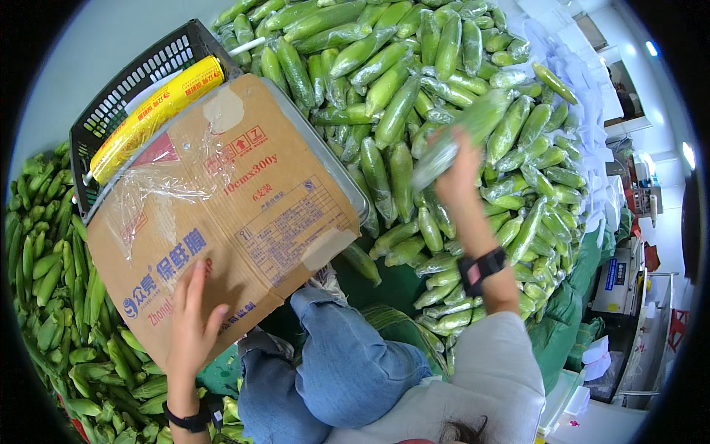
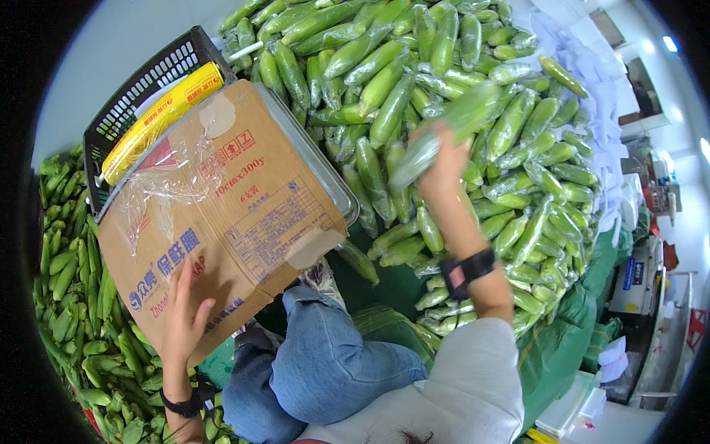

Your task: The person sits cross-legged on the floor and repeatedly wraps individual ears of corn in plastic film. They pull film from a roll, wrap each ear, and place the wrapped corn into a pile to the right.

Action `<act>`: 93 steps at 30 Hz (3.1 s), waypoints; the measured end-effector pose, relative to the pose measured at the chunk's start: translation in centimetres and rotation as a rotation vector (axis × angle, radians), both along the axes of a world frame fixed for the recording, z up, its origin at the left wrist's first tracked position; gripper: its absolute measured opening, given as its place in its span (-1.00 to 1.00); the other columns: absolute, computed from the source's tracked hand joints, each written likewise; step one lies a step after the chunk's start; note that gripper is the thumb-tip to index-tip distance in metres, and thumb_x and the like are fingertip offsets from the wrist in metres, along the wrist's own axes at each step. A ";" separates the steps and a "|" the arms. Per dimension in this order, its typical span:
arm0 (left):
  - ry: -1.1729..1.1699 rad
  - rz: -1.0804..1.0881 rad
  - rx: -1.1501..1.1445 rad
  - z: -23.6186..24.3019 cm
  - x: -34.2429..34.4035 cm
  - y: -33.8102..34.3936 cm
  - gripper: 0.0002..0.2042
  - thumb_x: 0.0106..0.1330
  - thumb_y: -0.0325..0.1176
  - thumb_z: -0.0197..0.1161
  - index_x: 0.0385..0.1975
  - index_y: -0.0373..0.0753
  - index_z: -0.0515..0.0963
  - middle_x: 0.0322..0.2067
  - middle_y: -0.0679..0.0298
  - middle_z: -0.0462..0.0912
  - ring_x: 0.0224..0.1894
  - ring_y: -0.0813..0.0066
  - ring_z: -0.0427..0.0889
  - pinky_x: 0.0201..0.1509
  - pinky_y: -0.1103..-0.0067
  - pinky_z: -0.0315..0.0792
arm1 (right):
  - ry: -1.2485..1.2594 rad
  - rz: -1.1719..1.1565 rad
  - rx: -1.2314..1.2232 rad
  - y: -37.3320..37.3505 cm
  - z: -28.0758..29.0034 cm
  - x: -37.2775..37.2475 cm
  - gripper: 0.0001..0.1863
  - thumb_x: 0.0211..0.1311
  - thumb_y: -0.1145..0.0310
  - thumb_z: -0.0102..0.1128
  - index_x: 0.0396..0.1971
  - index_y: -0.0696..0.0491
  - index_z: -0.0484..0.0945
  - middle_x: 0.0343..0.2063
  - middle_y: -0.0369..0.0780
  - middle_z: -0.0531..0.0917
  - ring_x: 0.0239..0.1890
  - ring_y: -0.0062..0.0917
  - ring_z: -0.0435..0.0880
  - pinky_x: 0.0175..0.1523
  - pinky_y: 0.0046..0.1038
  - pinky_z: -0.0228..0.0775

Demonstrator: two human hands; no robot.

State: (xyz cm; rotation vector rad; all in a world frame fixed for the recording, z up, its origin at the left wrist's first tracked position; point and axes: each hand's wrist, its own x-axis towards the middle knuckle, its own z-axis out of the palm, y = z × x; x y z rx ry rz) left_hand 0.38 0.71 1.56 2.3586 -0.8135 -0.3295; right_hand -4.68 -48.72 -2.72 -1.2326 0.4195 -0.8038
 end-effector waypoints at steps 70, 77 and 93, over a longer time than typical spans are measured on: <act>-0.289 -0.051 0.027 -2.0 4.0 -0.2 -0.52 0.03 -0.18 0.37 -0.01 -0.15 0.51 -0.17 0.20 0.58 -0.13 0.21 0.61 -0.07 0.33 0.52 | 0.092 0.834 -0.079 22.0 3.2 0.1 -0.76 0.26 0.38 0.19 -0.18 0.21 0.45 -0.24 -0.21 0.65 -0.15 -0.41 0.64 0.06 -0.26 0.47; -0.791 0.163 0.129 -3.5 -2.7 2.2 -0.45 0.01 -0.24 0.38 0.10 -0.15 0.51 0.12 0.15 0.52 0.10 0.25 0.56 0.20 0.38 0.40 | 0.026 0.735 -1.522 26.7 -1.2 8.9 -0.51 0.15 0.05 0.25 -0.06 0.10 0.49 -0.12 -0.14 0.57 -0.05 -0.20 0.50 0.10 -0.19 0.33; 0.174 0.116 0.203 -1.6 3.0 2.3 -0.56 0.23 -0.27 0.22 0.09 -0.33 0.47 -0.16 -0.19 0.62 -0.12 -0.08 0.64 0.02 0.21 0.50 | 0.581 0.987 -1.541 28.2 1.1 10.9 -0.64 0.23 0.04 0.21 -0.38 0.08 0.59 -0.38 -0.19 0.62 -0.35 -0.20 0.61 -0.28 -0.20 0.48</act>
